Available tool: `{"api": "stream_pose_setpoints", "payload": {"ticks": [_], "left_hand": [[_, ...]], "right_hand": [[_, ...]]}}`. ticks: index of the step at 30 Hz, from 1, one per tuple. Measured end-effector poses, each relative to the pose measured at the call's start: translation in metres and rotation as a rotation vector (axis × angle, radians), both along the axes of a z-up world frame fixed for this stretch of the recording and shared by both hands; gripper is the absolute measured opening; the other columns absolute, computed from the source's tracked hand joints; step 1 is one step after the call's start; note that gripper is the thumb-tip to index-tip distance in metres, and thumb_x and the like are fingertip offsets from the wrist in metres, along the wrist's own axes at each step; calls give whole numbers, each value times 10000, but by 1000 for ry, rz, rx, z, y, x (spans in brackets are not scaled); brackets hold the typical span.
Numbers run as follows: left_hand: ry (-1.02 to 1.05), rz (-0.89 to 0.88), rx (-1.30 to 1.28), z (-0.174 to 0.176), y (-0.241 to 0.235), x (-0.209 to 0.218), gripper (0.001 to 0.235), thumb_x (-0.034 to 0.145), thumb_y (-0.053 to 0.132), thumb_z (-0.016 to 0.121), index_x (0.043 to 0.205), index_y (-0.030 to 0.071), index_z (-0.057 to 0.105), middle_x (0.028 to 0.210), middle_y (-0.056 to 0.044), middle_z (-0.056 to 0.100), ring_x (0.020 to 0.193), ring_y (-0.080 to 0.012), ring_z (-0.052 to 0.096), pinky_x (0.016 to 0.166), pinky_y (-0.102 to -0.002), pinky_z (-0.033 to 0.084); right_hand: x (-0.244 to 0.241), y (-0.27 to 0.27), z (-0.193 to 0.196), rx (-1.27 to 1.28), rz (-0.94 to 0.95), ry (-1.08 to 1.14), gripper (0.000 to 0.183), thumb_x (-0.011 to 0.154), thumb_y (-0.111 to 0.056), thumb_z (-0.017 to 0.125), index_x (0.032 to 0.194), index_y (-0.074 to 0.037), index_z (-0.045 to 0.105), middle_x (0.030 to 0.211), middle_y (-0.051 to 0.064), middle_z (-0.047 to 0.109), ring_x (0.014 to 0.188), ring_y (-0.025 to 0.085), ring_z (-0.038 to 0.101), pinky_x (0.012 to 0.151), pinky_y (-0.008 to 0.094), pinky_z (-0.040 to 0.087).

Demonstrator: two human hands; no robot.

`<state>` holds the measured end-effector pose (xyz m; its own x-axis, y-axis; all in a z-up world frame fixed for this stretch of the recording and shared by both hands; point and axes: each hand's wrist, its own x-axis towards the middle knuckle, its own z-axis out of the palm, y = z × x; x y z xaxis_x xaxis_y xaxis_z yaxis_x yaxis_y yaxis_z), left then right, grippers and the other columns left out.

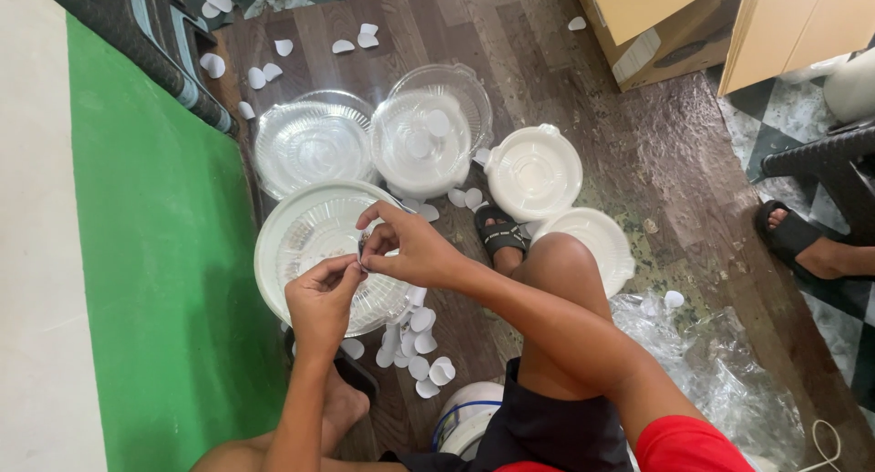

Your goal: The person sits on the floor and assembles clear plastic plates by attaching small white circular pieces to the rim. They pick up the pieces, press them onto the plate edges, and stack the finished plates. The person also handles a sticker and places it on a plate.

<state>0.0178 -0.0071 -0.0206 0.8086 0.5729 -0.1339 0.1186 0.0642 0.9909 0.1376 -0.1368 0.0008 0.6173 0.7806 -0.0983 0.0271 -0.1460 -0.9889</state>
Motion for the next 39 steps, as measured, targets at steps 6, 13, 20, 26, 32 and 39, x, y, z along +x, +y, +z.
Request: {"api": "stream_pose_setpoints", "payload": {"ticks": [6,13,20,26,32,39], "left_hand": [[-18,-1,-7,-2,1,-3,120,896,-33,729,1001,-38,787,860,-202,769,797,-141,706,736,-334,635],[-22,-3,-6,-1,3,-4,113,900,-34,726,995,-46,786,859,-207,769,799,-145,704,728,-336,631],[-39,-9,-21,-1,2,-3,103,899,-39,734,988,-57,781,883,-207,769,814,-136,685,734,-339,632],[-33,-7,-7,6,0,-3,105,898,-29,743,994,-57,779,871,-196,767,796,-135,687,731,-341,630],[-12,17,42,9,1,-3,104,899,-6,740,989,-34,783,802,-161,758,742,-144,712,703,-317,617],[22,28,96,11,2,-13,106,874,-2,740,965,11,794,776,-150,759,729,-145,721,698,-311,607]], "right_hand": [[-1,0,6,-18,-6,15,464,819,-1,729,1255,-61,579,825,91,743,782,211,729,861,384,589],[-1,0,7,-37,-1,19,454,818,-14,722,1247,-65,584,825,83,746,782,199,730,852,379,591],[0,-1,6,-12,0,3,456,814,-12,718,1246,-68,583,816,76,748,767,190,733,858,366,591],[-1,0,5,-8,-9,8,459,816,-5,720,1250,-67,586,814,76,749,765,189,736,861,365,592],[-2,1,5,-19,3,10,475,824,-27,737,1269,-78,579,825,66,751,779,188,735,870,367,591],[-10,6,-5,6,26,10,510,842,-44,759,1297,-106,536,844,54,726,787,147,692,849,332,591]]}}
